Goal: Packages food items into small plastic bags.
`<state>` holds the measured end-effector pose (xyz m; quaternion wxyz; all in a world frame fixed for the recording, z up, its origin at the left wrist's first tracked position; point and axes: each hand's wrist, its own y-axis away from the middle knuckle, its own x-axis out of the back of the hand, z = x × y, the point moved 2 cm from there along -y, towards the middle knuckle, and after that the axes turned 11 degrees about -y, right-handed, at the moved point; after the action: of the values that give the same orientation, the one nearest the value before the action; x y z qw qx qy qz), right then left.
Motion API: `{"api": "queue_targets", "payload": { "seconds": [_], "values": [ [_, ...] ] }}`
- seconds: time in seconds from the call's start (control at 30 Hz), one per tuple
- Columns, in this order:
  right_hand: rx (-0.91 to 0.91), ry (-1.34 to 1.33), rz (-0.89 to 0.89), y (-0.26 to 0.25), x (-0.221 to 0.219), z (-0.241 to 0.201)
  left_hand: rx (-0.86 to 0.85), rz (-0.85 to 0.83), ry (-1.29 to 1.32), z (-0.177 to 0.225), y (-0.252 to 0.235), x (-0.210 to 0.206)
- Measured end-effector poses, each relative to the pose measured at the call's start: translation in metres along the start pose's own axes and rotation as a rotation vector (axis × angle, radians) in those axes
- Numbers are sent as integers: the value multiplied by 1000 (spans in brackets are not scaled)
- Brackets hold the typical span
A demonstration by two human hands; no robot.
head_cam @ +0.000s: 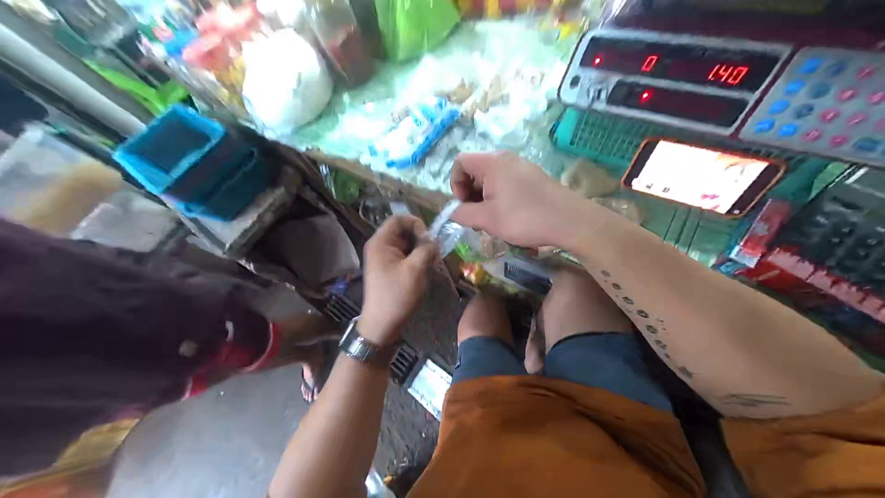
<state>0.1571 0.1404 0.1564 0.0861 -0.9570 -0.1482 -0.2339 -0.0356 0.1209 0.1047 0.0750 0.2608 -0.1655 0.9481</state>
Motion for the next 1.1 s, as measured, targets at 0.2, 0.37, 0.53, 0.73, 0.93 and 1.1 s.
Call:
{"api": "queue_targets", "payload": {
  "seconds": [0.2, 0.37, 0.53, 0.73, 0.93, 1.1],
  "values": [
    [-74, -302, 156, 18, -11, 27, 86, -131, 1, 24, -27, 4],
    [0, -241, 38, 44, -42, 36, -19, -187, 55, 44, -14, 13],
    [52, -109, 104, -9, -46, 17, 8, -112, 112, 7, 5, 46],
    [115, -8, 75, -73, 0, -6, 435, 206, 407, -82, 59, 59],
    [191, 50, 296, -78, 20, 17, 470, 209, 364, -92, 70, 51],
    [167, 279, 203, -33, -16, 127, 167, -10, 31, -61, 22, 29]
  ]
}}
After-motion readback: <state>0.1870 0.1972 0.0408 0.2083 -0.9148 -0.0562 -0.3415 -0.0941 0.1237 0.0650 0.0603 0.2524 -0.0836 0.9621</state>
